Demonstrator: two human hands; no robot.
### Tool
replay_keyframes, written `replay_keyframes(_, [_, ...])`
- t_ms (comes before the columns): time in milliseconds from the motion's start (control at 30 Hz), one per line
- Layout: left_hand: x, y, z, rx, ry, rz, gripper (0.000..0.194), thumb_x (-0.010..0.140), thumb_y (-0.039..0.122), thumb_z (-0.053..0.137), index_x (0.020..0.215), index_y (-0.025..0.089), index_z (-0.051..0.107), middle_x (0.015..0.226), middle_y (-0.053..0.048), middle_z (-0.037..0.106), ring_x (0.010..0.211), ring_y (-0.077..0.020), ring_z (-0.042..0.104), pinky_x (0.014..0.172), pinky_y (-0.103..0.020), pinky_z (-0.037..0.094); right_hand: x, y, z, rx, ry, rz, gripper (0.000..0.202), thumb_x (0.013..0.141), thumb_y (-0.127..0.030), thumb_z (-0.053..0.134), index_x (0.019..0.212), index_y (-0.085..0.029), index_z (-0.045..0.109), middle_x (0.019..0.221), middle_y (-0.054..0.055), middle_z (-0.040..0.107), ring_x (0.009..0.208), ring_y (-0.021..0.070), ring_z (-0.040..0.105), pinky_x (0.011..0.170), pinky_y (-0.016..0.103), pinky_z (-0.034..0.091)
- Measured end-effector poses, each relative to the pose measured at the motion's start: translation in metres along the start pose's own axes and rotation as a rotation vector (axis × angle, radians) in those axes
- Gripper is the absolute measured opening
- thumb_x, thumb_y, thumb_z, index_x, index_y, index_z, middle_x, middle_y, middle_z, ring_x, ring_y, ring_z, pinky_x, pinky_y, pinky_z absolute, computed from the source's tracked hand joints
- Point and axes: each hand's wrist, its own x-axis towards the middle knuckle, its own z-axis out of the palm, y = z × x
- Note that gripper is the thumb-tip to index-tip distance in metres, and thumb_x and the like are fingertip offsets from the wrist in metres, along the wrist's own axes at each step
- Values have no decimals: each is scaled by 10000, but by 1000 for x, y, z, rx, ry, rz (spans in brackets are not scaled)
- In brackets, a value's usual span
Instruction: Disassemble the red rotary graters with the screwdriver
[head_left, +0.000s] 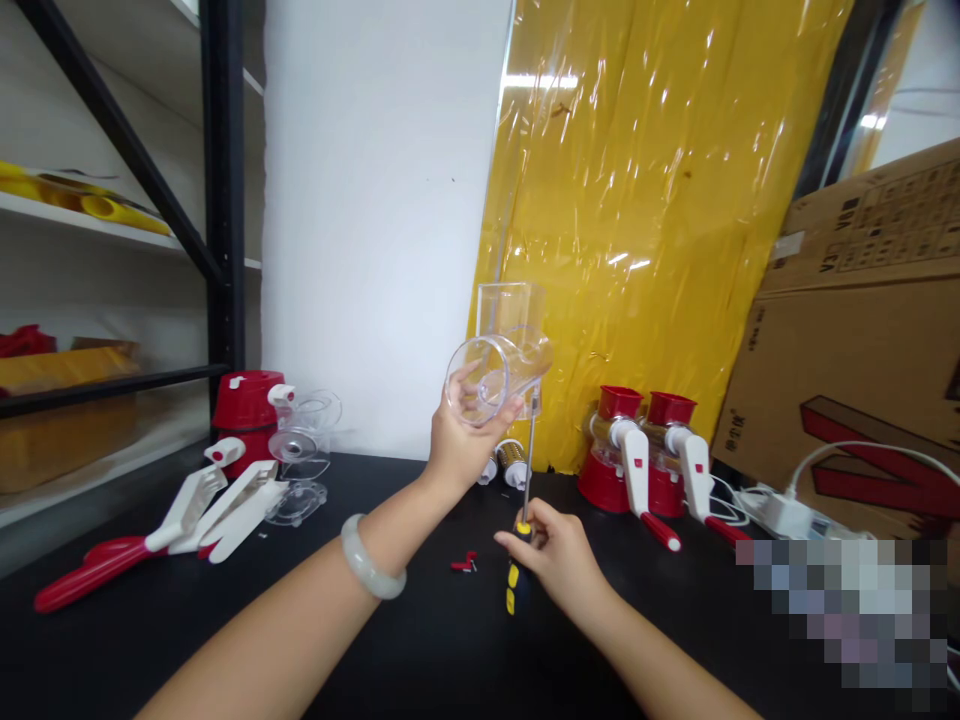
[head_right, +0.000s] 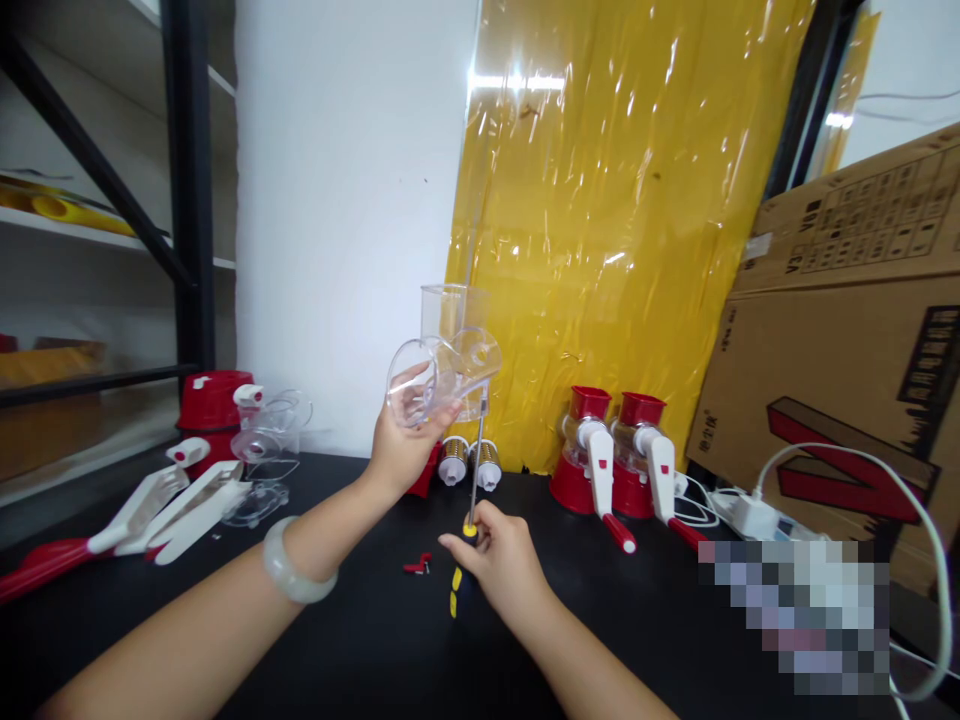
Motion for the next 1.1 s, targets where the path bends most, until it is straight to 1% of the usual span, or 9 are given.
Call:
replay_keyframes(233, [0,4,1,-29,-6,-22,698,682,455,776,1262,190,495,962,-46,588,835,-152,611,767,-283,516,1,-2,-1,-72,17,-25,342,748,-439,666,657,-192,448,501,-77,338,469,74,308,467,198,235])
replay_keyframes(400, [-1,2,1,-37,-10,-30,705,685,458,774,1271,193,484,964,-41,578,843,-149,614,749,-268,516,1,2,0,-94,38,-33,349,757,-457,651,674,-195,437,505,-78,335,470,76,307,468,194,238])
replay_keyframes(567, [-1,-1,2,-45,-6,-19,698,694,444,774,1275,196,478,976,-45,579,862,-156,622,766,-278,514,0,5,1,-113,51,-44,365,772,-453,640,665,-205,396,499,-88,296,467,74,278,458,191,222])
replay_keyframes(800, [-1,1,1,-5,16,-7,701,689,429,777,1278,201,476,971,-43,578,871,-163,609,818,-308,505,-1,3,1,-202,103,-77,366,806,-428,618,653,-207,370,501,-87,298,462,73,282,463,188,235])
replay_keyframes(933, [-2,1,2,-11,15,5,709,659,404,797,1262,203,482,951,-31,576,799,-143,591,751,-282,513,-2,2,3,-257,125,-80,376,818,-435,612,654,-208,362,513,-84,301,469,75,288,472,189,244])
replay_keyframes(1000, [-3,0,3,-26,-1,5,724,655,403,799,1269,205,472,962,-36,576,803,-143,588,726,-271,516,-3,3,4,-260,118,-80,366,830,-435,601,663,-210,365,520,-83,300,470,77,291,473,191,246])
replay_keyframes(1100, [-3,0,3,-9,-10,6,721,670,414,790,1279,208,466,967,-41,576,815,-148,592,735,-279,521,-3,3,5,-266,110,-80,363,835,-434,597,667,-213,362,522,-82,298,469,81,299,476,196,250])
